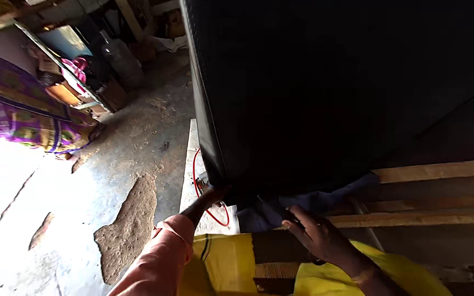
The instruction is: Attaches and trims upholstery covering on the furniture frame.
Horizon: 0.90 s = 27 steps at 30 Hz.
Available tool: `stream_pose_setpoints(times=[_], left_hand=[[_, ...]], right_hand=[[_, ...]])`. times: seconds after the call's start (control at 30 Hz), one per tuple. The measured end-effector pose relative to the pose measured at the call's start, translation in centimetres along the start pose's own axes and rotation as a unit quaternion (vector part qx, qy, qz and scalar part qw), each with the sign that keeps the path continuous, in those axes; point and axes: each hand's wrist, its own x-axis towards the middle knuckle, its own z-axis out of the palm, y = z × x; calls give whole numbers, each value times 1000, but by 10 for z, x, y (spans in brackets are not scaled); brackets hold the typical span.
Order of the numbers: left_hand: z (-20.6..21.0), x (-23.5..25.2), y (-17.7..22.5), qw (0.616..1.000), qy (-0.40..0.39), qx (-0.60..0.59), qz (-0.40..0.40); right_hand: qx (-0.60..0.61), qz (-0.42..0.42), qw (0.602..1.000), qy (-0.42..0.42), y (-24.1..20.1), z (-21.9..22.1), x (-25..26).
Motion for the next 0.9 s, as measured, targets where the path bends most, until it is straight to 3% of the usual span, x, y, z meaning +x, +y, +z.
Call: stream_pose_setpoints(times=[0.1, 0.17, 0.2, 0.27, 0.33, 0.4, 0.5, 0.6, 0.73, 0.9], left_hand=[[28, 9, -7, 977, 125, -166, 45], [55, 20, -7, 904, 194, -375, 65], [66, 22, -3, 871, 193, -444, 83], [81, 22, 6, 852, 198, -474, 102], [83, 23, -2, 894, 247, -351, 129], [71, 25, -26, 947, 274, -126, 114], [49, 27, -55, 965, 246, 63, 58], [26, 39, -49, 966, 231, 112, 35], [3, 37, -1, 971, 171, 155, 55], [-4, 52, -8, 954, 108, 269, 75]], right_hand=[[60, 3, 991, -116, 6, 3, 25], [84, -4, 981, -176, 14, 8, 36], [94, -8, 977, -194, 19, 11, 41], [95, -5, 972, -217, 29, 18, 51], [94, 8, 971, -220, 33, 26, 61], [100, 26, 971, -216, 31, 33, 70], [78, 71, 969, -222, 18, 51, 72], [51, 105, 971, -211, -8, 58, 56], [75, 161, 969, -173, -32, 63, 18], [-15, 199, 936, -290, -25, 97, 11]])
